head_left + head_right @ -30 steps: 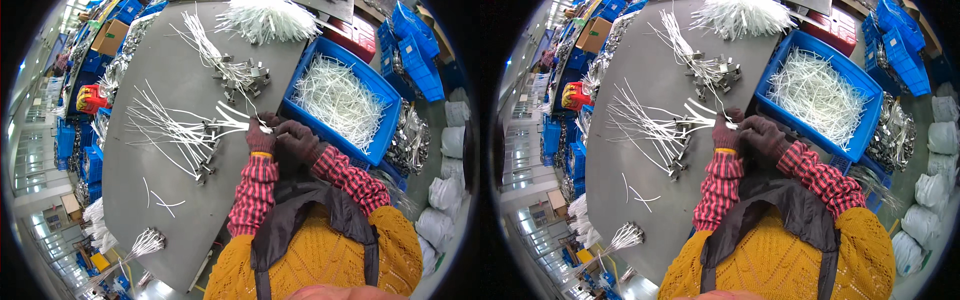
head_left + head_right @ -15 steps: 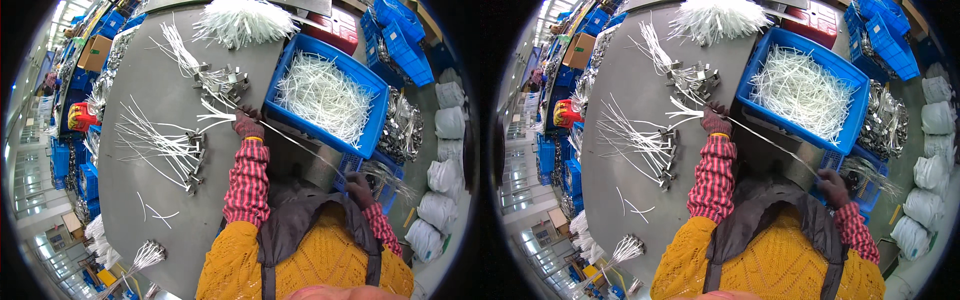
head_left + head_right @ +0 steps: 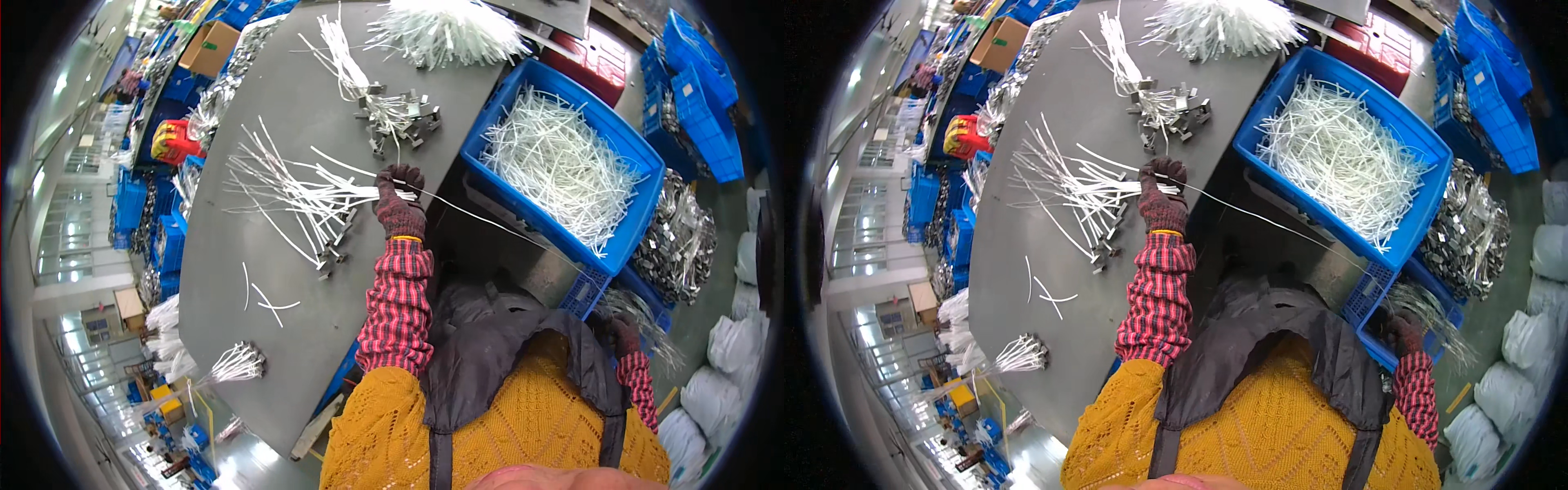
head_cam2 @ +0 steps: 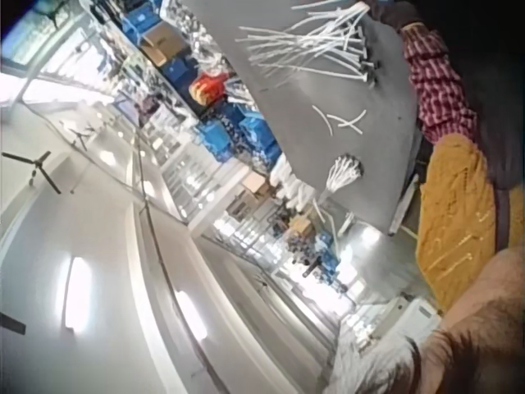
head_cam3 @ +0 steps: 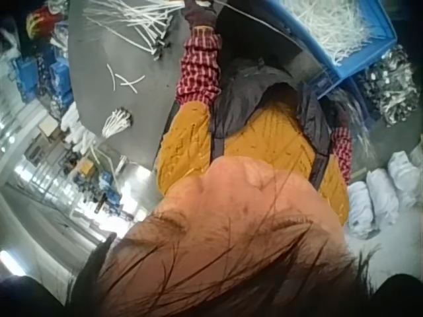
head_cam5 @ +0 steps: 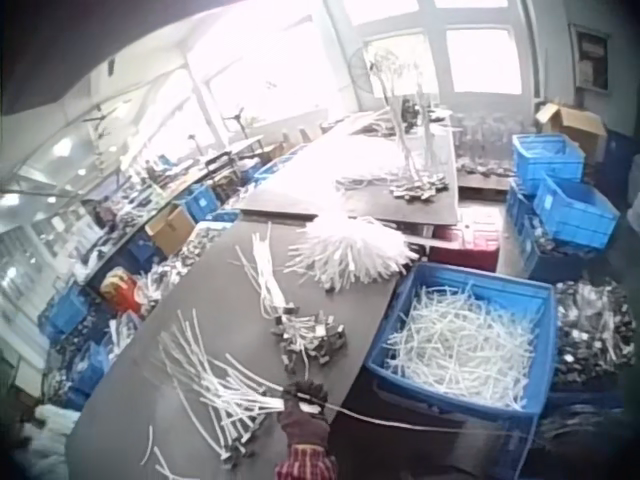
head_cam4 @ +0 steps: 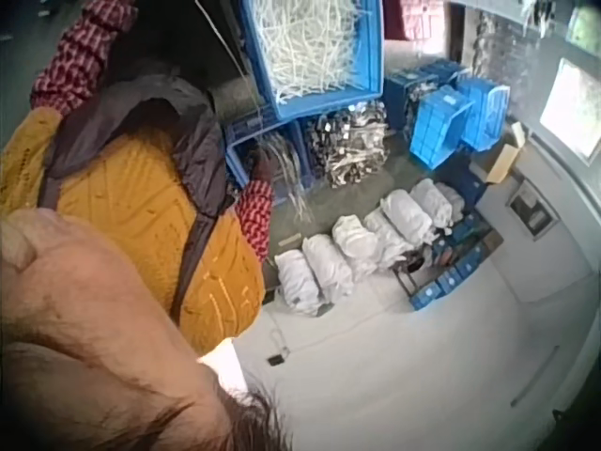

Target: Bundling and organizing electrical wire components at a manual assembly station.

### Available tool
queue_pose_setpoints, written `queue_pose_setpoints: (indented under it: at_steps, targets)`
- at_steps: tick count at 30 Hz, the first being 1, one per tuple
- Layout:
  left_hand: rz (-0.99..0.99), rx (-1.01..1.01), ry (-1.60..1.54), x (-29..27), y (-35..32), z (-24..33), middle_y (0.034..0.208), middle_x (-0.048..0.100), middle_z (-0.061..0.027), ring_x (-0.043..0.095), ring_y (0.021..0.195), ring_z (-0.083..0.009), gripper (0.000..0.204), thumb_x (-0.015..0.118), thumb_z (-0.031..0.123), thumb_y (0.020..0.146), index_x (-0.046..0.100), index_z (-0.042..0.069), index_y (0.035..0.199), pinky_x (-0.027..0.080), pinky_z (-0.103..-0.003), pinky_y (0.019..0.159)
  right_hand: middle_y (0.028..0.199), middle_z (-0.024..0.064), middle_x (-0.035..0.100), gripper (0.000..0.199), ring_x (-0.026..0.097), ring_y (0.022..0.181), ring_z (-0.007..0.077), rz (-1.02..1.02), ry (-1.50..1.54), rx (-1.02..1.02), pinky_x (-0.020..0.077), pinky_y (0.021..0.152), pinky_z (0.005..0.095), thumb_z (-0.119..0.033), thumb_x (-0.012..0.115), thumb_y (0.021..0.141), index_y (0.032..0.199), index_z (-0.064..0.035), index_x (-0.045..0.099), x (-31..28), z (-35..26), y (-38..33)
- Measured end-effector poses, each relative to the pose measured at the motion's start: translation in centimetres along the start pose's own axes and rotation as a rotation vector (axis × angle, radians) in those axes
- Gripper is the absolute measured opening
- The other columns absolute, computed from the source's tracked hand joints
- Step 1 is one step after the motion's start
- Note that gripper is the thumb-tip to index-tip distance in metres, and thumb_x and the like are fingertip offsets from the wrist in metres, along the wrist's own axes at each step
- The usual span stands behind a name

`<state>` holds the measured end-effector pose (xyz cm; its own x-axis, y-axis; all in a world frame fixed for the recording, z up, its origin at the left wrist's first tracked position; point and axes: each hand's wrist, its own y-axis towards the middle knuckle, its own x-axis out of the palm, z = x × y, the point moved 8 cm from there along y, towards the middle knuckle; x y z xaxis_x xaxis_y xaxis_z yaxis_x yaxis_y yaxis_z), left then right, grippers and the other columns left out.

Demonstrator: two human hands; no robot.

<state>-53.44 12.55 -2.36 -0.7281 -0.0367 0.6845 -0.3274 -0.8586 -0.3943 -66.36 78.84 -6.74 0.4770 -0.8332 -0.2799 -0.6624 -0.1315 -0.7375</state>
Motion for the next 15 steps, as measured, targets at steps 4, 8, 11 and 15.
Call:
queue_pose_setpoints:
  at_steps: [4, 8, 11, 15]
  targets:
    - [0.072, 0.041, 0.044, -1.2, -1.4, 1.3, 0.091, 0.068, -0.0106, 0.069, 0.077, -0.0277, 0.021, 0.06, 0.024, 0.098, 0.062, 0.004, 0.104, 0.061, -0.043, 0.071, 0.07, 0.0018, 0.062, 0.023, 0.053, 0.053, 0.0102, -0.085, -0.025, 0.036, 0.0404, 0.047, 0.0252, -0.022, 0.067, 0.079, 0.094, -0.0049, 0.069, 2.8, -2.3, -0.2]
    - [-0.087, -0.116, 0.132, 1.4, -4.2, -0.7, 0.09, 0.068, -0.0108, 0.069, 0.078, -0.0274, 0.023, 0.059, 0.024, 0.1, 0.062, 0.002, 0.106, 0.06, -0.044, 0.075, 0.077, 0.0041, 0.065, 0.019, 0.059, 0.066, 0.013, -0.233, -0.214, -0.117, 0.0462, 0.059, 0.0275, -0.018, 0.066, 0.082, 0.091, -0.0032, 0.071, 7.7, -3.3, 3.1]
    - [-0.264, -0.109, 0.287, 1.5, -6.3, -1.6, 0.097, 0.07, -0.014, 0.07, 0.086, -0.0288, 0.03, 0.059, 0.029, 0.101, 0.064, -0.001, 0.103, 0.059, -0.045, 0.083, 0.083, 0.0065, 0.067, 0.026, 0.062, 0.079, 0.0141, -0.447, -0.329, -0.295, 0.0496, 0.072, 0.0286, -0.023, 0.066, 0.088, 0.099, 0.0, 0.073, 21.6, -11.5, 2.4]
    - [-0.273, -0.06, 0.428, 2.5, -7.1, -0.1, 0.091, 0.072, -0.014, 0.071, 0.085, -0.0259, 0.035, 0.059, 0.03, 0.101, 0.067, -0.004, 0.1, 0.06, -0.042, 0.081, 0.09, 0.0041, 0.068, 0.031, 0.062, 0.076, 0.0116, -0.698, -0.191, -0.389, 0.0509, 0.069, 0.0285, -0.03, 0.067, 0.091, 0.113, -0.007, 0.07, 38.0, -23.3, -0.9]
